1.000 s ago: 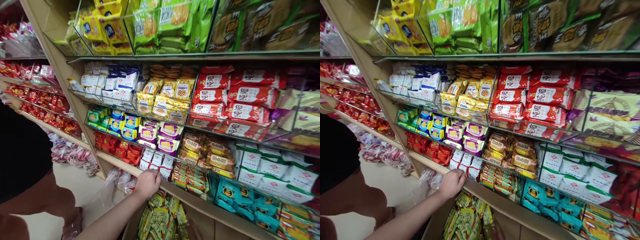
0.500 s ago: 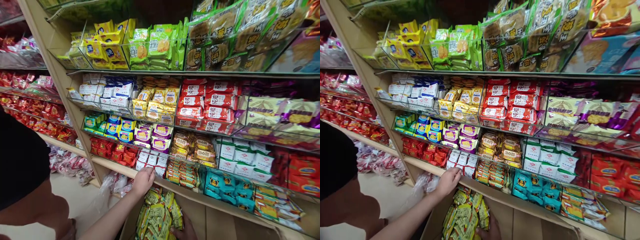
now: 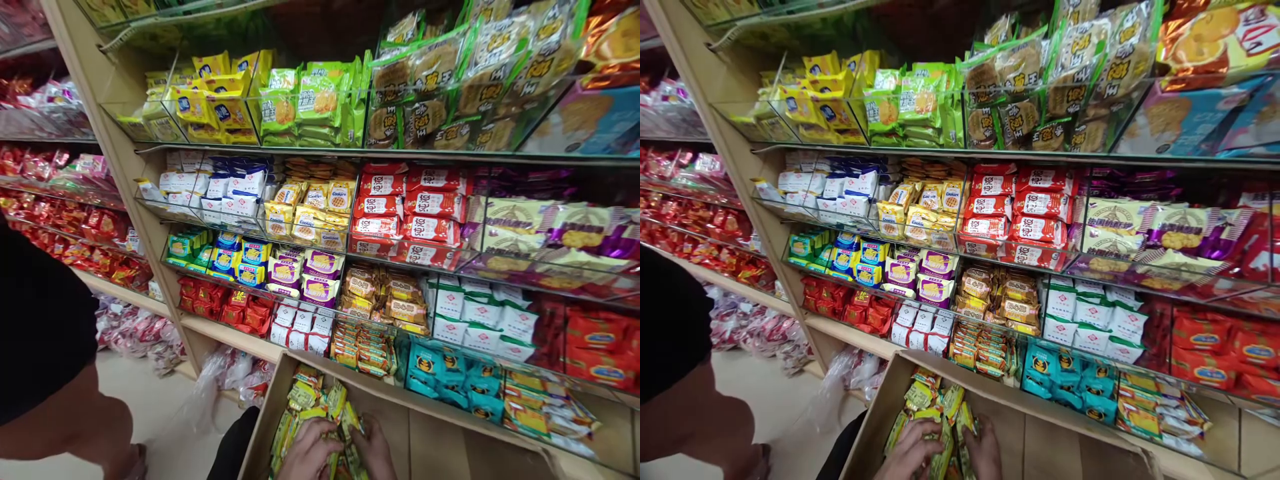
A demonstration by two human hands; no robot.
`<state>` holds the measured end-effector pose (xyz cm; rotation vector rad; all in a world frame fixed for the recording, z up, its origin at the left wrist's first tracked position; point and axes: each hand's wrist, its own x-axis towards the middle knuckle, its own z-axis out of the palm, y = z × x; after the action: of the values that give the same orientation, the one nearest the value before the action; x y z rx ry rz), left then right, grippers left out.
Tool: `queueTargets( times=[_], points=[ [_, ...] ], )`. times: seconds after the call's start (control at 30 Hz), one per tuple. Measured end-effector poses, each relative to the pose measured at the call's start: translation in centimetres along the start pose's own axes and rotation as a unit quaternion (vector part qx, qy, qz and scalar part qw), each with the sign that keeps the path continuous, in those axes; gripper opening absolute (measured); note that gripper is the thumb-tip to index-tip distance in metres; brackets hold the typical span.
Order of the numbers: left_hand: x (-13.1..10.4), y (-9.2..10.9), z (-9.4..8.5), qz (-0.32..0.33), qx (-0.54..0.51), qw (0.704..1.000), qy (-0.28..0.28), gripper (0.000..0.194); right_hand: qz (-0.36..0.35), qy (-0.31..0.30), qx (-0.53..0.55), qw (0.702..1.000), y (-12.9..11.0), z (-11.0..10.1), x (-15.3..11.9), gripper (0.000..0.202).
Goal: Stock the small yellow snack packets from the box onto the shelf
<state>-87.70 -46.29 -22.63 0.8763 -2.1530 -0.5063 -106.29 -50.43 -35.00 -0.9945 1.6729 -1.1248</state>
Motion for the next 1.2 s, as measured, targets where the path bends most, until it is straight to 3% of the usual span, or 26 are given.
queueTargets(
  times=[0.07, 0.13, 0.2, 0.3, 0.37, 0.43, 0.53, 0.63, 0.7, 0.83, 0.93, 1.0, 1.07, 1.13, 1.2],
  points=[
    [0.0, -0.1, 0.9, -0.095, -0.074, 0.993, 0.018, 0.042, 0.004, 0.027, 0.042, 0.999, -0.3, -1.2, -0.5, 0.055],
    [0.4, 0.5, 1.3, -0.238, -0.168, 0.956, 0.023, 0.038, 0.002, 0.028, 0.106, 0.994, -1.5, -2.4, -2.1, 0.050],
    [1.4, 1.7, 1.4, -0.371, -0.282, 0.885, 0.013, 0.039, 0.005, 0.001, 0.168, 0.986, -3.9, -3.6, -4.7, 0.045],
    [3.4, 3.9, 1.5, -0.458, -0.456, 0.763, -0.019, 0.038, 0.030, -0.056, 0.220, 0.973, -8.6, -4.8, -8.6, 0.045],
    [4.6, 4.8, 1.8, -0.468, -0.526, 0.710, -0.021, 0.031, 0.019, -0.097, 0.247, 0.964, -11.1, -5.2, -10.1, 0.048],
    [5.4, 5.5, 2.1, -0.452, -0.576, 0.681, -0.004, 0.028, -0.002, -0.117, 0.272, 0.955, -12.5, -5.6, -11.0, 0.055],
    [6.1, 6.3, 1.7, -0.449, -0.626, 0.637, 0.000, 0.030, -0.014, -0.155, 0.315, 0.936, -12.6, -6.3, -11.7, 0.067],
    [6.9, 6.7, 0.6, -0.463, -0.651, 0.601, -0.021, 0.034, -0.008, -0.170, 0.354, 0.920, -12.0, -7.0, -11.9, 0.062],
    [7.5, 6.6, -0.3, -0.462, -0.653, 0.601, -0.001, 0.033, 0.002, -0.145, 0.367, 0.919, -11.9, -7.6, -11.8, 0.055],
    [8.0, 6.0, -0.8, -0.476, -0.626, 0.617, 0.034, 0.026, 0.048, -0.038, 0.370, 0.927, -12.8, -8.7, -11.5, 0.046],
    [6.9, 6.3, 0.0, -0.501, -0.586, 0.637, 0.006, 0.028, 0.080, 0.010, 0.378, 0.922, -13.2, -8.7, -11.4, 0.040],
    [5.9, 6.8, 0.8, -0.512, -0.578, 0.634, -0.047, 0.032, 0.078, 0.033, 0.401, 0.912, -13.1, -8.2, -11.4, 0.036],
    [5.1, 7.2, 1.5, -0.525, -0.602, 0.588, -0.132, 0.037, 0.057, 0.041, 0.424, 0.903, -12.7, -7.6, -11.5, 0.032],
    [4.7, 7.3, 1.8, -0.535, -0.634, 0.519, -0.206, 0.050, 0.030, 0.010, 0.426, 0.904, -12.4, -7.1, -11.7, 0.028],
    [4.7, 7.0, 1.8, -0.545, -0.658, 0.472, -0.218, 0.059, -0.007, -0.061, 0.402, 0.914, -12.5, -7.0, -11.9, 0.025]
  ],
)
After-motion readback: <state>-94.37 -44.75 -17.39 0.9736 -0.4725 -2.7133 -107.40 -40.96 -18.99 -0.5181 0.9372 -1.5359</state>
